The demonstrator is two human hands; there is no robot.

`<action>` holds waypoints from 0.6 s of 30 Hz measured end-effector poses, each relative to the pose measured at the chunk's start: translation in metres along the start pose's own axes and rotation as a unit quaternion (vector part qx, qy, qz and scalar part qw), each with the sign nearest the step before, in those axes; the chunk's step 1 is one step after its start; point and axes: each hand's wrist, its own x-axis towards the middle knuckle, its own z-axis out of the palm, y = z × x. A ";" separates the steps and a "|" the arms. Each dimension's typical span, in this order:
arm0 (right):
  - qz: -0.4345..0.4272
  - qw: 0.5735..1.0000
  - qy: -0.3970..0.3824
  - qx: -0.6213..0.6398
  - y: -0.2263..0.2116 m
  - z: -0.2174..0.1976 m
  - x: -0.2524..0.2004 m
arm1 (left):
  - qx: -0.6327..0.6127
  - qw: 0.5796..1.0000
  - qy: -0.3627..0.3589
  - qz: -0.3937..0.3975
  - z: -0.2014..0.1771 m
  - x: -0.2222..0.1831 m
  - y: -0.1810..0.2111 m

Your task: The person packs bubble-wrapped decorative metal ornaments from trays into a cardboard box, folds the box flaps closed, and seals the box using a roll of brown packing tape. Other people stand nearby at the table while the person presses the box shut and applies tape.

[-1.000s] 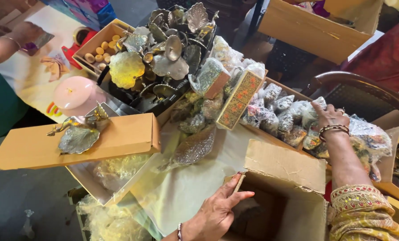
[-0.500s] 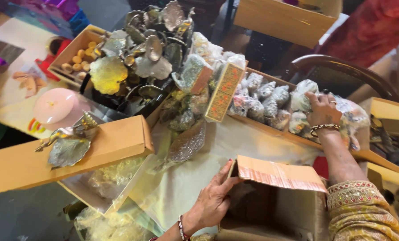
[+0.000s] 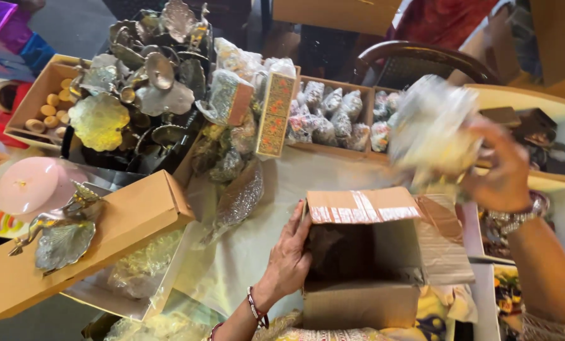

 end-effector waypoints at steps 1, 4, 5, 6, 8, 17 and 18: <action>0.004 1.000 0.003 -0.003 -0.009 0.002 -0.010 | 0.000 1.000 -0.006 0.002 0.001 0.000 -0.002; -0.173 0.975 -0.136 -0.020 -0.042 0.012 -0.031 | -0.001 1.000 0.015 0.025 0.000 0.002 -0.008; -0.200 0.962 -0.182 -0.025 -0.057 0.018 -0.036 | 0.000 1.000 0.014 0.021 -0.001 0.002 -0.008; -0.226 0.947 -0.228 -0.029 -0.071 0.024 -0.040 | 0.001 1.000 0.014 0.016 -0.002 0.002 -0.008; -0.267 0.920 -0.272 -0.088 -0.090 0.034 -0.053 | 0.003 1.000 -0.005 -0.004 -0.008 0.005 -0.003; -0.381 0.842 -0.323 -0.205 -0.111 0.042 -0.073 | 0.283 0.946 -0.043 0.150 -0.027 0.043 0.004; -0.376 0.845 -0.322 -0.204 -0.108 0.043 -0.074 | 0.276 0.948 -0.104 0.122 -0.026 0.048 0.002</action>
